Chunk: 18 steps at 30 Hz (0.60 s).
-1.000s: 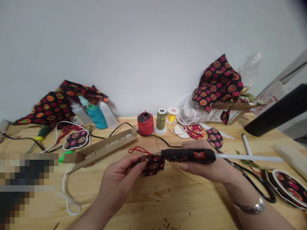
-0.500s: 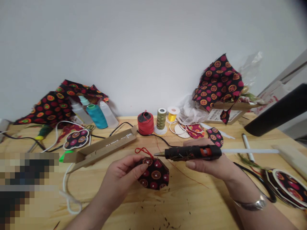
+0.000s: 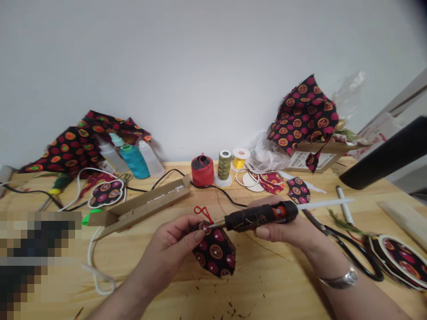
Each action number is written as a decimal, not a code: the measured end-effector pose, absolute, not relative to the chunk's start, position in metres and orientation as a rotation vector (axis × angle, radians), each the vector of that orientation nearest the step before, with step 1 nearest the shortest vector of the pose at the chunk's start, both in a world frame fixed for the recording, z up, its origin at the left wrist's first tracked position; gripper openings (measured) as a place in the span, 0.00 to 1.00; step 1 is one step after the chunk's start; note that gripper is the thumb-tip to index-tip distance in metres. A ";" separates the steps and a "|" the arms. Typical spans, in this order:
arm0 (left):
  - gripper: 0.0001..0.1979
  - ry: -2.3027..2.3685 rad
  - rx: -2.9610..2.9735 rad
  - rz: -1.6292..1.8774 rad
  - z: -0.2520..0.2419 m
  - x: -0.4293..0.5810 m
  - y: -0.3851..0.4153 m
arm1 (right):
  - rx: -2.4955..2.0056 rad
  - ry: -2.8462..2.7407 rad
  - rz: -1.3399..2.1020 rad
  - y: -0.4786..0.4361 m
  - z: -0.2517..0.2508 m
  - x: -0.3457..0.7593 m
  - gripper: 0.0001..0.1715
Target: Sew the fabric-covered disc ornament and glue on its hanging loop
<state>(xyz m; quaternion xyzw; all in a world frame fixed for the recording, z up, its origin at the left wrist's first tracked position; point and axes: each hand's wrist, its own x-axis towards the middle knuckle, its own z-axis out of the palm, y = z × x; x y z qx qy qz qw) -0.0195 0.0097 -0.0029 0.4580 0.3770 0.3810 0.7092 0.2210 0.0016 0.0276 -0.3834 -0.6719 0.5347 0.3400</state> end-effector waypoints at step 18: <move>0.07 0.825 1.026 0.844 -0.004 -0.022 0.010 | -1.066 -1.468 1.527 0.002 0.004 0.230 0.25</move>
